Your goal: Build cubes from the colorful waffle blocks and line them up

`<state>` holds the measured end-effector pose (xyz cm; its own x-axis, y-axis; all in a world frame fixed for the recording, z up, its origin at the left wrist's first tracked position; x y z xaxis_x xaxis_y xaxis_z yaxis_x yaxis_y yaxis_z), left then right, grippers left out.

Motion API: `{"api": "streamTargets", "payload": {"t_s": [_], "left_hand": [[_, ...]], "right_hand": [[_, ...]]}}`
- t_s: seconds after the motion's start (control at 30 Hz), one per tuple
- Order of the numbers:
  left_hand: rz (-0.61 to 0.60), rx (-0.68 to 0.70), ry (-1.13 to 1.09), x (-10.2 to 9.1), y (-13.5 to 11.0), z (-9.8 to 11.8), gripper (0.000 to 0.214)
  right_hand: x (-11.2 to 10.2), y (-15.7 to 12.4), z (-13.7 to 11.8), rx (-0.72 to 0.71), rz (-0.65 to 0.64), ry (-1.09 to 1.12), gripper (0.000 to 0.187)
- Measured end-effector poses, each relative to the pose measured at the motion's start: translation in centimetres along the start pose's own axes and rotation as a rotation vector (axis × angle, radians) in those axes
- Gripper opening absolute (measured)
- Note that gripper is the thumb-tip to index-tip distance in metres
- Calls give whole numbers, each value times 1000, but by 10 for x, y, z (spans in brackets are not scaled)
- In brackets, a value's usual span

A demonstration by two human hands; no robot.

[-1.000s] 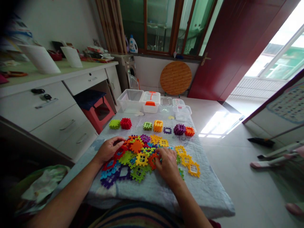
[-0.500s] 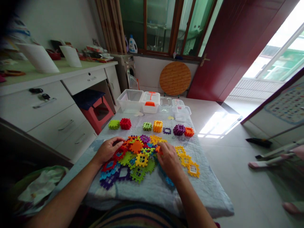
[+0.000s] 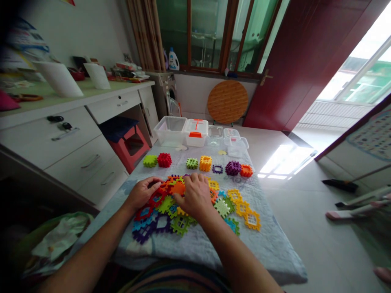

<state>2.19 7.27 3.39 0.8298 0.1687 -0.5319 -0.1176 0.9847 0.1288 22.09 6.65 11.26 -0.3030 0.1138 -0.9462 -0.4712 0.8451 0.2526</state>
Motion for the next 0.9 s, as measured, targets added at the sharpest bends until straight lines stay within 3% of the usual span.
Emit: {"api": "streamTargets", "payload": {"t_s": [0.1,0.2,0.37,0.47,0.6,0.7,0.9], "left_hand": [[14,2,-6,-2,0,2,35],[-1,6,-22,0,-1,4,35],[-51,16,-39,3,-1,6,40],[-65,8,-60,4,-1,2,41],[-60,2,-71,4,0,-2,41],[-66,4,-74,5,0,-3,41],[-62,1,-42,4,0,-2,40]], "right_hand": [[16,7,-10,47,-32,-86,48],[28,8,-11,69,-71,-119,41],[24,8,-6,86,-53,-99,35],[5,10,19,125,-6,13,34],[-25,3,85,261,48,182,28],[-31,-12,121,295,25,184,28],[-5,-33,113,198,-101,72,32]]}}
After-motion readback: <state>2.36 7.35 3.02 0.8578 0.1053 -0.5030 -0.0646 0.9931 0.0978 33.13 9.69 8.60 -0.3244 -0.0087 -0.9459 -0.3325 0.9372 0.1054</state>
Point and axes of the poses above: each hand's wrist, its own y-axis towards the middle knuckle, its own x-axis out of the palm, z = x × y, the point moved 10 cm from there along y, towards the middle knuckle, and after that the axes turned 4 degrees about -y, right-handed, at the moved point
